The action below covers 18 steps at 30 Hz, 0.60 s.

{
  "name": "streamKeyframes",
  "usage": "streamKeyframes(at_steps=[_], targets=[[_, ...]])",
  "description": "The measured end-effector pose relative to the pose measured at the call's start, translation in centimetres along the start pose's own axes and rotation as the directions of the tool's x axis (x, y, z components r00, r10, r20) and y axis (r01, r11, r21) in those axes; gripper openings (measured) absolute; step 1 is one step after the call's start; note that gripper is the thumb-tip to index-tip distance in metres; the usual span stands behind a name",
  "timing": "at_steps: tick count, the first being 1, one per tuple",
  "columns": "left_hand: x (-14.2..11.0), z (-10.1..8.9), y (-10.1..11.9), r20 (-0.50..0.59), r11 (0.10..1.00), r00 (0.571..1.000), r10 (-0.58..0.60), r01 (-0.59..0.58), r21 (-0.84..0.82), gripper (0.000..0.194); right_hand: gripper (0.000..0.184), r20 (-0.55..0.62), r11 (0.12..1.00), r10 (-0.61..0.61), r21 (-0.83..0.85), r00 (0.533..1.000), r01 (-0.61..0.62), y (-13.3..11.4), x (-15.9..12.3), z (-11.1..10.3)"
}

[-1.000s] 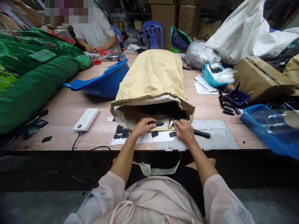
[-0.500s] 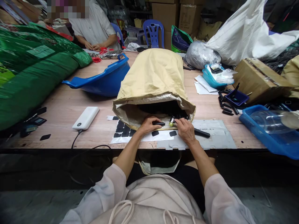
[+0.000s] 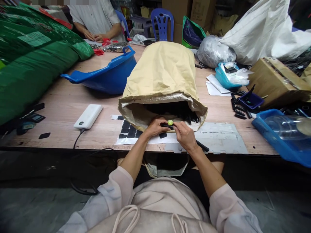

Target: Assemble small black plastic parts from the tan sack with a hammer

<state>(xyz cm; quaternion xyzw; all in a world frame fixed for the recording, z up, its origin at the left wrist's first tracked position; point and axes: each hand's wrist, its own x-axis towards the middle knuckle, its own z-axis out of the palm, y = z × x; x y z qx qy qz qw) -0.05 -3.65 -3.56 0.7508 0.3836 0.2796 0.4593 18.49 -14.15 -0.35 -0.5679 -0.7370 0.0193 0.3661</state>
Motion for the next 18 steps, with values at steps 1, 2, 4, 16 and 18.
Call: streamKeyframes(at_steps=[1,2,4,16,18], targets=[[0.0,0.0,0.1,-0.001,1.000,1.000,0.005,-0.005,0.003,0.018,0.029,-0.003,1.000,-0.004,-0.001,1.000,0.004,-0.1,0.1,0.1],[0.0,-0.1,0.1,0.002,1.000,1.000,0.013,-0.013,0.006,0.017,0.029,-0.007,1.000,-0.006,-0.005,1.000,0.006,-0.3,0.1,0.2],[0.0,-0.1,0.2,0.006,0.999,1.000,0.027,-0.028,0.018,0.015,0.029,0.008,0.999,0.001,-0.032,1.000,-0.001,-0.4,0.1,0.4],[-0.1,0.2,0.0,-0.012,1.000,1.000,-0.011,0.010,-0.027,0.017,0.030,0.042,0.996,0.063,-0.073,0.997,-0.059,0.6,-0.7,-0.4],[-0.1,0.2,0.0,-0.015,1.000,1.000,-0.020,0.019,-0.012,0.017,0.028,0.067,0.994,0.066,-0.092,0.996,-0.059,1.0,-0.9,-0.3]])
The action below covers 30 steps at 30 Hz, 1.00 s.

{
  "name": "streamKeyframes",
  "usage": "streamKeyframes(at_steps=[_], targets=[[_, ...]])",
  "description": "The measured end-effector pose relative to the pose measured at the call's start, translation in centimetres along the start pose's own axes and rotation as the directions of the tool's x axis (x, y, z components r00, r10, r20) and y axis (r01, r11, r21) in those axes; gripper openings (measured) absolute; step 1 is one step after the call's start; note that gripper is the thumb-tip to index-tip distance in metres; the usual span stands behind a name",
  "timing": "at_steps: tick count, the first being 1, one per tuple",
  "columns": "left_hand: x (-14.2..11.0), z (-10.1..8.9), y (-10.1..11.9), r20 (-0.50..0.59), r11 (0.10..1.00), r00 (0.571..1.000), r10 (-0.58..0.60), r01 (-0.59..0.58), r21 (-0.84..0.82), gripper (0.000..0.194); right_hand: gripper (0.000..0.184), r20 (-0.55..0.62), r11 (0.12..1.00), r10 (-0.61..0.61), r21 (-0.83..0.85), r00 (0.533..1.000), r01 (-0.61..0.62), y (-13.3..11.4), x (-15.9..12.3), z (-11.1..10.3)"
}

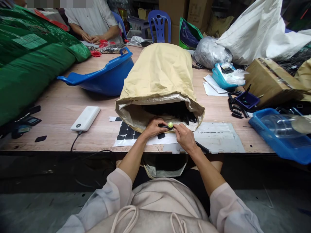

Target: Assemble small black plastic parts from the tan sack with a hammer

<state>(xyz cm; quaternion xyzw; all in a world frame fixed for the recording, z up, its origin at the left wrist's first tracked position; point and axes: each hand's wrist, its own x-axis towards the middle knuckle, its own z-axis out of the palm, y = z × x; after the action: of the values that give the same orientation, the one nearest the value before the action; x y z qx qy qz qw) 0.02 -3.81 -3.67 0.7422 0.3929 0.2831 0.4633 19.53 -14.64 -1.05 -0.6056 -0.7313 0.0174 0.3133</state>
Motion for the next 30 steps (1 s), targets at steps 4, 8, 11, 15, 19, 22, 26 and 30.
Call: streamKeyframes(at_steps=[4,8,11,15,19,22,26,30], targets=[[0.0,-0.1,0.2,0.000,1.000,1.000,-0.006,0.006,0.024,0.017,0.027,-0.039,1.000,-0.003,-0.001,0.999,0.003,1.1,0.4,-0.2],[0.0,-0.1,0.3,0.008,0.996,0.999,0.032,-0.032,0.087,0.018,0.026,-0.047,0.992,-0.027,-0.121,0.999,0.021,2.7,0.5,-0.7],[-0.1,-0.1,0.2,0.011,0.992,0.999,0.050,-0.051,0.119,0.019,0.024,-0.005,0.964,-0.110,-0.244,0.994,0.105,4.0,-0.2,-0.5],[0.0,-0.3,-0.3,0.023,0.992,0.999,0.029,-0.032,0.123,0.016,0.022,-0.020,0.949,-0.145,-0.287,0.989,0.134,4.9,-1.1,0.1],[-0.2,-0.7,0.3,-0.001,0.997,1.000,0.026,-0.026,0.074,0.017,0.021,-0.026,0.960,-0.106,-0.264,0.994,0.095,4.7,-1.2,0.4],[-2.1,-0.7,2.3,-0.025,0.988,1.000,-0.012,0.008,-0.152,0.034,0.021,-0.026,0.961,-0.088,-0.265,0.996,0.078,4.5,-1.1,0.4],[-7.3,1.0,5.0,0.456,0.828,0.889,0.035,0.229,-0.511,0.051,0.020,-0.017,0.960,-0.073,-0.272,0.997,0.066,4.4,-1.2,0.4],[-11.5,5.6,3.1,0.908,0.860,0.417,0.021,0.456,-0.230,0.053,0.019,-0.029,0.960,-0.072,-0.272,0.997,0.061,4.4,-1.2,0.4]])
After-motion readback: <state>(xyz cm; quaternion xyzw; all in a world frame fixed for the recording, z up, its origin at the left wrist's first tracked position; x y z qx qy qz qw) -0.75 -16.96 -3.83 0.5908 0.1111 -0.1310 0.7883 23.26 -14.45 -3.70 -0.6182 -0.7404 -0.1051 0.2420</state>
